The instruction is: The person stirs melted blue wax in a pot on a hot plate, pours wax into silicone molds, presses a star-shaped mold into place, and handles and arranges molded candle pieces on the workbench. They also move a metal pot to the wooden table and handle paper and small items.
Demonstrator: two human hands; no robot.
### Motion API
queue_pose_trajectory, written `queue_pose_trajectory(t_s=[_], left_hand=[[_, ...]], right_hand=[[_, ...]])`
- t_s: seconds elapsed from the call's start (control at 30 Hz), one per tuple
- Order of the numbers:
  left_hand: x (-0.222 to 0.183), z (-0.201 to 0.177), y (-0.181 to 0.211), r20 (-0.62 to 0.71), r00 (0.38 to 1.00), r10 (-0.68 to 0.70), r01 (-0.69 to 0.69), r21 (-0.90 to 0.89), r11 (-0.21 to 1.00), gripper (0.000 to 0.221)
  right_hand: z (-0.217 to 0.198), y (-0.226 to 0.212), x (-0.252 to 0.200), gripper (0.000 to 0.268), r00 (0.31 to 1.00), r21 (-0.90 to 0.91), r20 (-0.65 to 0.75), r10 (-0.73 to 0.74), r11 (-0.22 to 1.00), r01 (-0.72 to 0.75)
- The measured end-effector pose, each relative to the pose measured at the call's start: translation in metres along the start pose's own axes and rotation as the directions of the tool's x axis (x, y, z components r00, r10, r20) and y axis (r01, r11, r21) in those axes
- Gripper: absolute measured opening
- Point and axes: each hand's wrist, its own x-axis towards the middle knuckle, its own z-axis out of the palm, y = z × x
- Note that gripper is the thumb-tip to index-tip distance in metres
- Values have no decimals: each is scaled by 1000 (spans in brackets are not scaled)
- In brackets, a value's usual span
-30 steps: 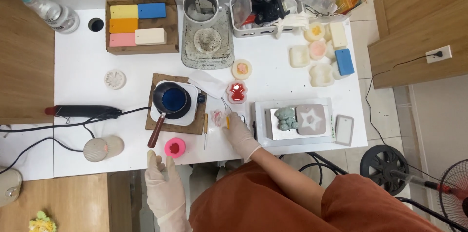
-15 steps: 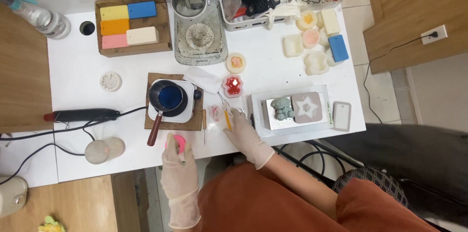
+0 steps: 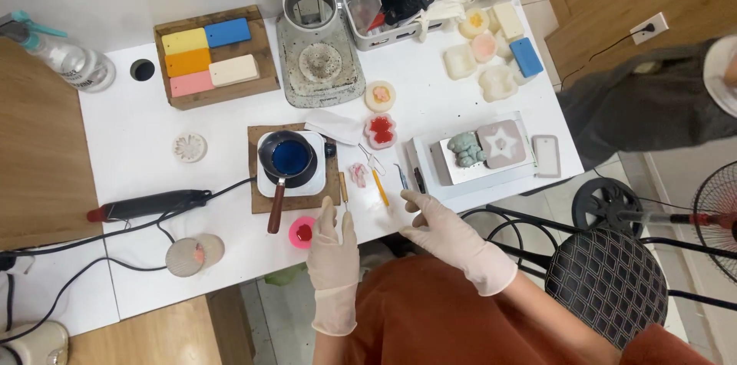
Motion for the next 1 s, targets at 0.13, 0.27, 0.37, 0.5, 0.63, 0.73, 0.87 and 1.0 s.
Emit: queue_pose_trajectory(t_s=[0.13,0.27,0.37,0.5,0.63,0.73,0.87,1.0], left_hand=[[4,-3,12,83,992,-93,95,-14,995,48],[2,9,4,105,993,-48,45,28,999,46],[9,21,6,177,975,-135,135,13,991,51],[38,32,23,276,953,-127,140,-28,990,68],[80,63,27,279,955,-100,55,164,985,69],[113,96,27,306,936,-177,79,308,948,79],[140,134,24,383,884,-270,78,449,890,96],[158,156,9,381,897,-226,29,459,888,101]], right_hand=[[-10,-8,-12,69,1000,26,-30,-10,1000,11],[-24,-22,-14,67,998,52,14,-55,997,54],[-50,-43,-9,66,992,25,72,-108,994,106],[-109,-75,22,65,991,-123,112,-79,988,93],[-168,-82,74,67,986,-114,118,-115,985,128],[-194,-54,129,66,965,-197,133,-227,948,250],[-182,0,204,69,918,-351,281,-280,860,370],[-159,25,251,74,892,-456,413,-186,805,379]])
